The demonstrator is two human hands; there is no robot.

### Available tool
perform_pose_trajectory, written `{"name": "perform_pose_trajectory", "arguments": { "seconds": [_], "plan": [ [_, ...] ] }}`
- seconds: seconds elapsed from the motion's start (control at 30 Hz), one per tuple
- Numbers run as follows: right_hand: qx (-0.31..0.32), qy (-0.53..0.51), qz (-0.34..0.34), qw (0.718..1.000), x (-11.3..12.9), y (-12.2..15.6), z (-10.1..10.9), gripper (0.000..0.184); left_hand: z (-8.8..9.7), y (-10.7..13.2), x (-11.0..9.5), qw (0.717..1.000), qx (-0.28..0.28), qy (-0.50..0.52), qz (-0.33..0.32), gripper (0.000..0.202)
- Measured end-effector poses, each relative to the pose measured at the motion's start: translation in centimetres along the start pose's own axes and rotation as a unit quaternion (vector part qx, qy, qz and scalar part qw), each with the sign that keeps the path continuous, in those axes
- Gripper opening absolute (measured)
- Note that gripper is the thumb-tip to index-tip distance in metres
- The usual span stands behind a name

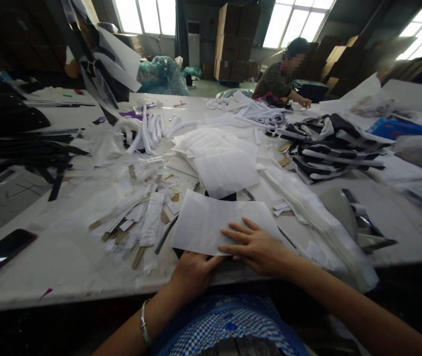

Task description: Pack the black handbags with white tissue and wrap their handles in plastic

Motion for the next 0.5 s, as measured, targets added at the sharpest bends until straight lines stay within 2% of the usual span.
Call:
{"name": "perform_pose_trajectory", "arguments": {
  "seconds": [0.17, 0.3, 0.4, 0.5],
  "plan": [
    [0.034, -0.013, 0.011, 0.999, -0.8, -0.2, 0.4, 0.042, -0.4, 0.7, -0.1, 1.0, 0.012, 0.005, 0.006, 0.061],
    [0.043, -0.016, 0.018, 0.999, -1.0, -0.1, 0.5, 0.042, 0.2, 1.3, -0.8, 1.0, 0.001, -0.014, 0.0, 0.057],
    [0.031, -0.022, 0.027, 0.999, -1.1, 0.1, 0.1, 0.041, 2.9, 1.7, -2.3, 0.999, -0.041, -0.035, -0.002, 0.042],
    [0.01, -0.023, 0.033, 0.999, -1.3, 0.4, -0.8, 0.042, 7.2, 0.5, -3.9, 0.997, -0.075, 0.015, -0.001, 0.027]
  ]
}}
Point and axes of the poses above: each hand's wrist, its own y-axis away from the middle knuckle, its own z-axis out of the back of the hand, x = y × z, the point moved 3 cm from there along -y, towards the middle knuckle, and after that the axes turned 12 degrees about x, right-handed, at the moved point
